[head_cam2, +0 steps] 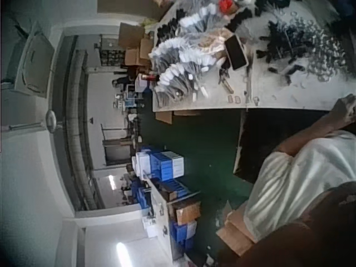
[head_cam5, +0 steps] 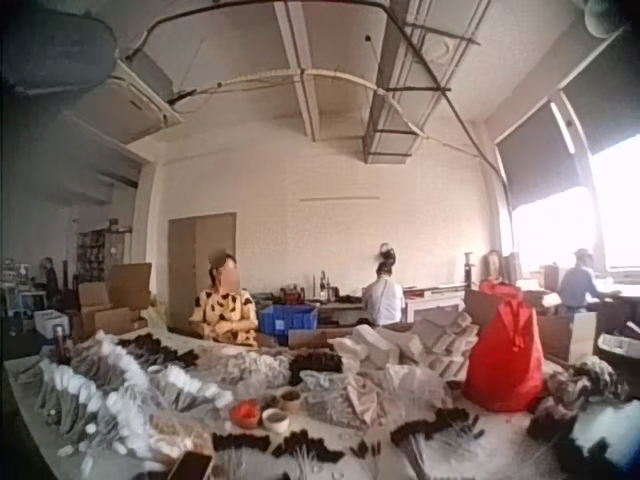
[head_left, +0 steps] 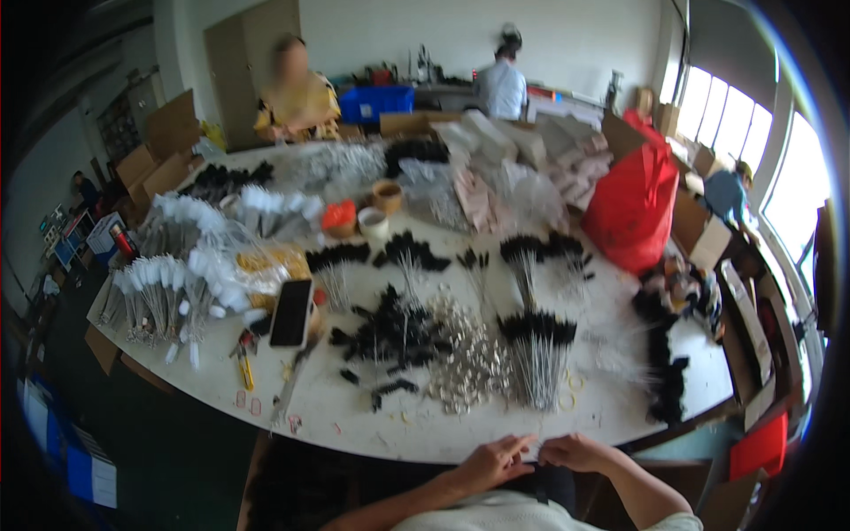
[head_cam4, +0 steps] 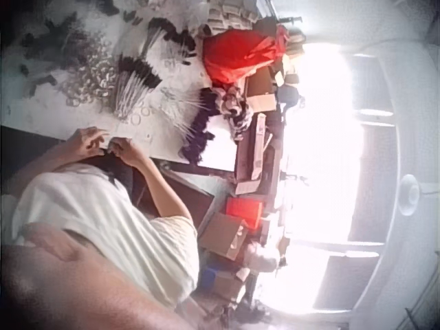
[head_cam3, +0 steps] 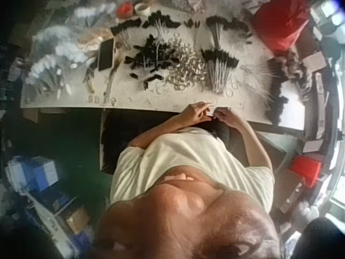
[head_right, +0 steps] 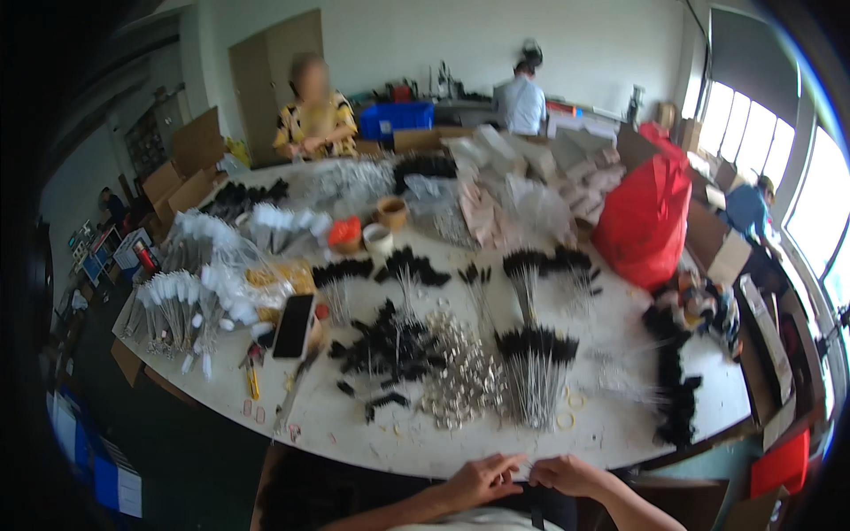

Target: The person carries bundles of wire brushes to a workstation and sits down. The person then threads the wire brushes onto metal rings by hand and places the assembled brush sets into a box.

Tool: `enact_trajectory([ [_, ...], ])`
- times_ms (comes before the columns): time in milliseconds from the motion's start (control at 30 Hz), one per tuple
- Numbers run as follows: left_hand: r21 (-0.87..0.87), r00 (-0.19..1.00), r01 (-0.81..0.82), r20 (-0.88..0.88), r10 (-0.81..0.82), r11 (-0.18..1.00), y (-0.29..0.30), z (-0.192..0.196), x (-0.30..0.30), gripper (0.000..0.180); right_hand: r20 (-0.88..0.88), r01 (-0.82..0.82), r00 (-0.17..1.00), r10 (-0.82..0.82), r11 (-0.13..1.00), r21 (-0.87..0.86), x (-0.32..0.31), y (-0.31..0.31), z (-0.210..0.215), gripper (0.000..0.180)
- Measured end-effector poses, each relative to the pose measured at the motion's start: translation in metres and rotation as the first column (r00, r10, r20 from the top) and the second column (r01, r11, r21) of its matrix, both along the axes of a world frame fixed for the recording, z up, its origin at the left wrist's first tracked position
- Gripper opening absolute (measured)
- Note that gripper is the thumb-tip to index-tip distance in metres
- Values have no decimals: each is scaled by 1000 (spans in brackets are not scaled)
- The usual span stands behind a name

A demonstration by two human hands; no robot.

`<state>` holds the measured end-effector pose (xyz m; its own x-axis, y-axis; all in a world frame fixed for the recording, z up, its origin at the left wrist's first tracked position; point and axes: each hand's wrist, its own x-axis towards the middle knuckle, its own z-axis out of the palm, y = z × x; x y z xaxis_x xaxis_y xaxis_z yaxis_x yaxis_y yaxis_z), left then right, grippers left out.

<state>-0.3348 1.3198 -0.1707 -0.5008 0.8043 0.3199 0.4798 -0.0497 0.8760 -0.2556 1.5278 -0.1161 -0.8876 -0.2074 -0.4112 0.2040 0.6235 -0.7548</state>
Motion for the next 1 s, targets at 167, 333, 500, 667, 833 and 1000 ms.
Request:
enact_trajectory([
  [167,126,977,-123,-156,142,984,-6,17,-10,39,85,47,996,-26,964,-263,-16,-20,7,18],
  [333,143,878,-116,-448,169,983,-15,50,-20,25,287,159,957,30,775,-612,-31,-23,28,24],
  [500,82,878,27,-478,16,996,4,48,-16,30,425,299,905,-20,739,-603,-8,-6,22,21],
  [667,-146,898,-302,-375,230,942,6,14,-57,19,-438,127,896,73,904,409,-3,36,50,8],
  [833,-272,829,-393,-518,211,879,13,16,-99,15,-371,121,862,345,571,812,-2,35,-4,6],
  [1000,-116,822,-456,-435,368,882,-6,11,-108,15,-495,270,848,-188,958,97,-24,19,15,7],
])
